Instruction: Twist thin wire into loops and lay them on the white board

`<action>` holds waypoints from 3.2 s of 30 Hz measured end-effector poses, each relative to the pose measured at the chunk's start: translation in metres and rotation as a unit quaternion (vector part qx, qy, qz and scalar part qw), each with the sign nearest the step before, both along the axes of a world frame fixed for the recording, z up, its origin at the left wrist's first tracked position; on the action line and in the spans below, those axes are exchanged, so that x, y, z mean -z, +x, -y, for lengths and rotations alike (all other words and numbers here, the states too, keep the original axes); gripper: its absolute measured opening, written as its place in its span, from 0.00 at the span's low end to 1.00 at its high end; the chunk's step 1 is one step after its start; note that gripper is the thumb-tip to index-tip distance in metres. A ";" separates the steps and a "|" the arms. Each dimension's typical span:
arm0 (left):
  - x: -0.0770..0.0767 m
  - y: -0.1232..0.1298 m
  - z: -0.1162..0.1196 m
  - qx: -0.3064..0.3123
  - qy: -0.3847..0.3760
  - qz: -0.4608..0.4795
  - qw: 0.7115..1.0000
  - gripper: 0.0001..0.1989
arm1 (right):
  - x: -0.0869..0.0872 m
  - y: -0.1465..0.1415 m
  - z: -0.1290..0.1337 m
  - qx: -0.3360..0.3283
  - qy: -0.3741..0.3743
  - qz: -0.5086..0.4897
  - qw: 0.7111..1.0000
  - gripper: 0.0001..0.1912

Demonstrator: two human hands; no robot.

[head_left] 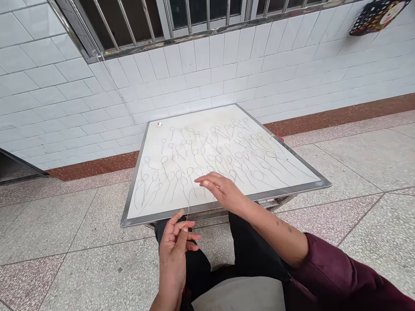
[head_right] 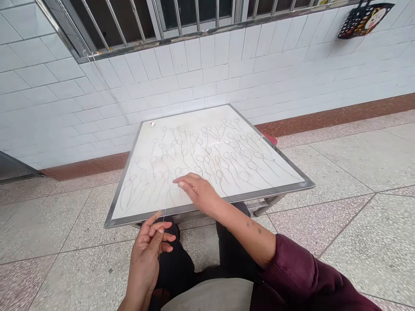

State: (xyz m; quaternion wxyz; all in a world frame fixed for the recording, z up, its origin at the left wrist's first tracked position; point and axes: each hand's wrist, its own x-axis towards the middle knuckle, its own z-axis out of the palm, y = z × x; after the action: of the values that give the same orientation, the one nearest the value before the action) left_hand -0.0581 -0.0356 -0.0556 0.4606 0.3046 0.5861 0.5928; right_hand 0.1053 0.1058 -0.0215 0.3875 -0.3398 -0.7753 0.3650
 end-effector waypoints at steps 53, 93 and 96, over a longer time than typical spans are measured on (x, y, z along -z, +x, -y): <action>-0.060 -0.027 -0.053 0.078 -0.018 0.029 0.996 0.23 | -0.005 -0.015 0.003 -0.116 0.207 0.154 0.959 0.14; -0.051 -0.025 -0.051 0.033 0.045 -0.101 0.993 0.20 | -0.008 -0.017 0.013 -0.130 0.258 0.136 0.948 0.10; -0.047 -0.027 -0.051 0.033 0.038 -0.096 0.994 0.18 | -0.006 -0.017 0.014 -0.133 0.292 0.156 0.934 0.11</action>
State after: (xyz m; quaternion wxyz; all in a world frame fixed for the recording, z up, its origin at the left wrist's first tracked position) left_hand -0.0849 0.0157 -0.0084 0.4092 0.3965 0.5946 0.5673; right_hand 0.0884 0.0917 -0.0152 0.2921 -0.1580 -0.9364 0.1131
